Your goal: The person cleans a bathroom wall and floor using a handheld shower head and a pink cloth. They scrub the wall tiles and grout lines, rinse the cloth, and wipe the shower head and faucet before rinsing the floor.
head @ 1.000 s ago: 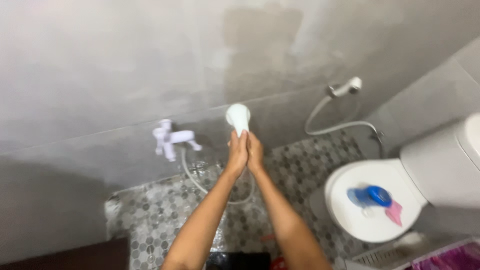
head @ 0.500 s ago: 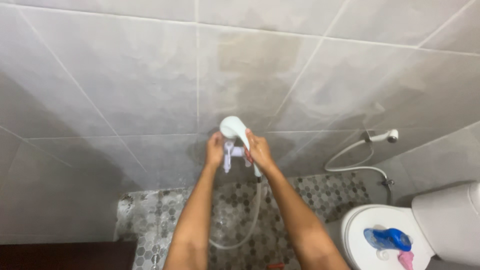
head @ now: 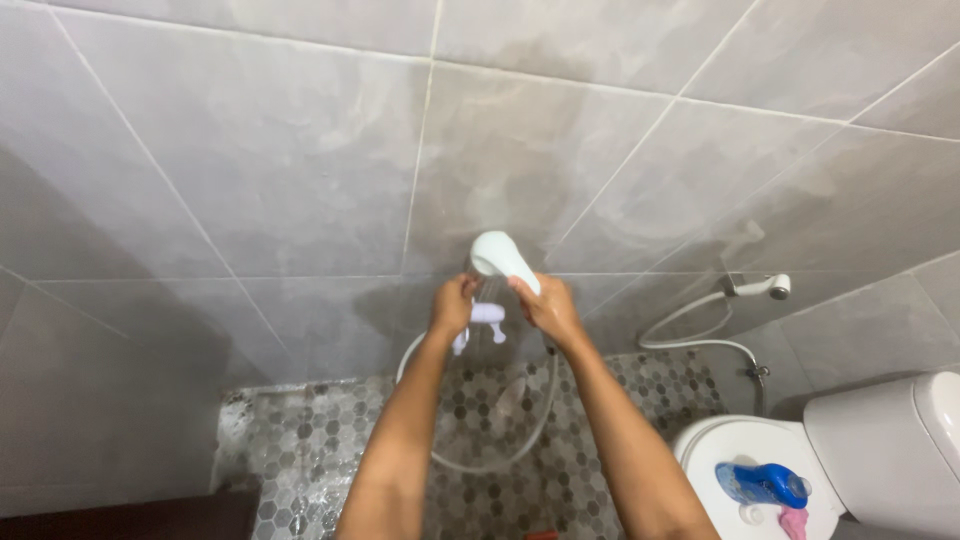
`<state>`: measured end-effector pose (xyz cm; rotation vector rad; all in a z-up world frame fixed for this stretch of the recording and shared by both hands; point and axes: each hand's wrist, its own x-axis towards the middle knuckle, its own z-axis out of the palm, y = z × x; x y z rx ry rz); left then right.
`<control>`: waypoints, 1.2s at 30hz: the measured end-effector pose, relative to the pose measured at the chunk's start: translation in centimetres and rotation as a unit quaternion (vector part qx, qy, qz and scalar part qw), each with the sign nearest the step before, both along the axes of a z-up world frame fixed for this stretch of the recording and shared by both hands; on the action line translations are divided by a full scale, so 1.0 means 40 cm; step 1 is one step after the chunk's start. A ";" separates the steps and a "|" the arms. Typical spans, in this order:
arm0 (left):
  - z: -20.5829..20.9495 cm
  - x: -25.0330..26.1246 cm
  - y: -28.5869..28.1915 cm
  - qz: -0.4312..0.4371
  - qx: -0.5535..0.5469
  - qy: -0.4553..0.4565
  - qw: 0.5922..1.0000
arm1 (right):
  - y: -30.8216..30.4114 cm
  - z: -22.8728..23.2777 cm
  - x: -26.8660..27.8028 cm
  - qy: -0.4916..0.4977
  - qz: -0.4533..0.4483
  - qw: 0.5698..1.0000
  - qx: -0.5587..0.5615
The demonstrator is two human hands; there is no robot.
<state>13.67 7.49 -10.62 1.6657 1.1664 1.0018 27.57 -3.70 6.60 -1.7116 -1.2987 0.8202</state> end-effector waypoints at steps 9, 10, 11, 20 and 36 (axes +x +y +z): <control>0.096 0.037 0.040 -0.061 0.066 -0.002 0.996 | 0.029 0.373 -0.168 -0.040 0.101 0.991 0.084; 0.095 0.036 0.034 -0.069 0.068 0.008 0.995 | 0.041 0.412 -0.200 -0.037 0.088 0.995 0.034; 0.092 0.035 0.031 -0.066 0.058 0.014 0.996 | 0.054 0.446 -0.230 -0.070 0.103 0.989 0.081; 0.090 -0.138 0.088 -0.039 0.053 0.115 0.991 | 0.073 0.563 -0.230 -0.121 0.088 0.974 0.171; 0.385 -0.294 0.062 0.006 0.090 0.100 0.991 | -0.047 0.543 0.033 -0.074 -0.002 0.990 0.119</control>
